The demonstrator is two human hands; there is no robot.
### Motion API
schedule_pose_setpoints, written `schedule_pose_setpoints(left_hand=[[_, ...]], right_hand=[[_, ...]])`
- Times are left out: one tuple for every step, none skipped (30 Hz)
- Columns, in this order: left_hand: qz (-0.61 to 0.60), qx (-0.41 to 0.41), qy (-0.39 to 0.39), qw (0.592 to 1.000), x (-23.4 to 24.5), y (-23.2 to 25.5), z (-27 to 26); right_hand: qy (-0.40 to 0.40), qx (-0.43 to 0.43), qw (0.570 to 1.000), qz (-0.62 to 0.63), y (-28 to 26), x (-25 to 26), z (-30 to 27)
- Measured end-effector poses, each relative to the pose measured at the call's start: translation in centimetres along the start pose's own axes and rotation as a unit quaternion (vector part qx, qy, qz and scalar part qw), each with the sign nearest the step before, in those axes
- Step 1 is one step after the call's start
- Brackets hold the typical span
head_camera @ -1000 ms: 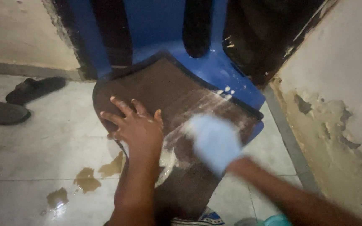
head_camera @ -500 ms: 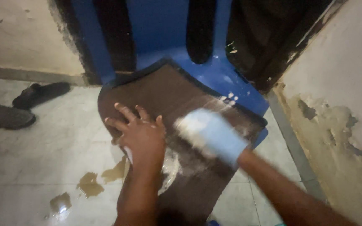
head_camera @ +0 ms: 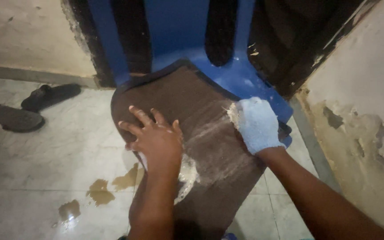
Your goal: The person scrubs a brown floor mat placed on a blue plastic chair using a soapy white cloth. They repeatedly rub the mat's surface with their right hand while holding it down with their left hand, occasionally dipping the cloth into a nearby bucket of soapy water.
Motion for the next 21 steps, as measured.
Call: schedule_pose_setpoints(left_hand=[[-0.002,-0.003,0.009,1.0,0.1,0.0,-0.1],[-0.005,-0.006,0.019,1.0,0.2,0.1,-0.2],[-0.009,-0.009,0.022,1.0,0.2,0.1,-0.4],[-0.011,-0.012,0.027,1.0,0.2,0.0,-0.5],[-0.012,-0.014,0.033,0.999,0.3,-0.1,-0.5],[-0.016,-0.014,0.045,0.999,0.3,-0.2,-0.7],[-0.02,-0.014,0.057,0.998,0.4,-0.1,-0.6],[-0.02,-0.017,0.069,0.997,0.4,0.0,-0.6],[-0.023,-0.017,0.068,0.997,0.1,0.0,-0.6],[-0.026,-0.013,0.069,0.997,0.1,0.1,-0.5],[-0.03,-0.01,0.071,0.997,0.1,0.1,-0.4],[-0.027,-0.01,0.071,0.997,0.1,0.1,-0.3],[-0.024,-0.01,0.071,0.997,0.2,0.2,-0.1],[-0.027,-0.015,0.069,0.997,0.1,0.6,-0.1],[-0.025,-0.017,0.063,0.998,-0.1,0.4,-0.4],[-0.026,-0.02,0.065,0.997,0.1,0.4,-0.4],[-0.028,-0.023,0.067,0.997,0.4,0.3,-0.4],[-0.028,-0.02,0.064,0.997,0.5,0.3,-0.5],[-0.029,-0.018,0.061,0.998,0.6,0.0,-0.5],[-0.033,-0.014,0.057,0.998,0.6,0.2,-0.3],[-0.035,-0.02,0.058,0.997,0.7,0.7,-0.2]], right_hand=[[-0.05,0.043,0.997,-0.044,-1.0,-0.7,-0.2],[-0.097,0.089,0.987,-0.089,-1.8,-1.3,-0.3],[-0.052,0.106,0.992,-0.055,-2.4,-0.2,-0.5],[-0.004,0.122,0.992,-0.018,-2.9,0.9,-0.9],[0.043,0.138,0.989,0.02,-3.3,1.8,-1.1],[0.007,0.11,0.994,0.015,-2.4,1.2,-0.6],[-0.029,0.083,0.996,0.01,-1.0,0.5,0.3],[-0.066,0.051,0.996,0.005,0.1,-0.4,0.6],[-0.059,0.031,0.998,-0.002,0.7,-0.8,0.5],[-0.051,0.014,0.999,-0.007,1.0,-1.2,0.6],[-0.043,-0.003,0.999,-0.013,0.8,-1.6,0.7],[-0.07,0.011,0.997,0.016,-0.8,-2.8,0.4],[-0.097,0.026,0.994,0.045,-2.9,-3.9,-0.1],[-0.125,0.038,0.989,0.066,-4.6,-4.5,-0.7],[-0.083,0.054,0.987,0.124,-7.5,-3.8,-2.2],[-0.033,0.071,0.981,0.179,-9.7,-2.4,-3.0],[-0.009,0.155,0.969,0.19,-10.8,-0.7,-2.9],[0.014,0.232,0.953,0.195,-11.4,0.8,-3.4],[0.036,0.308,0.93,0.198,-11.7,2.1,-4.1],[0.003,0.236,0.96,0.153,-9.4,1.5,-2.3],[-0.028,0.161,0.981,0.106,-6.4,0.7,0.0]])
Point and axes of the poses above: each hand's wrist, its own z-axis towards the middle knuckle, its own x-axis out of the back of the hand, y = z × x, the point moved 8 cm from there along z, towards the middle knuckle, and after that the axes turned 4 degrees about y, right-handed, at the moved point
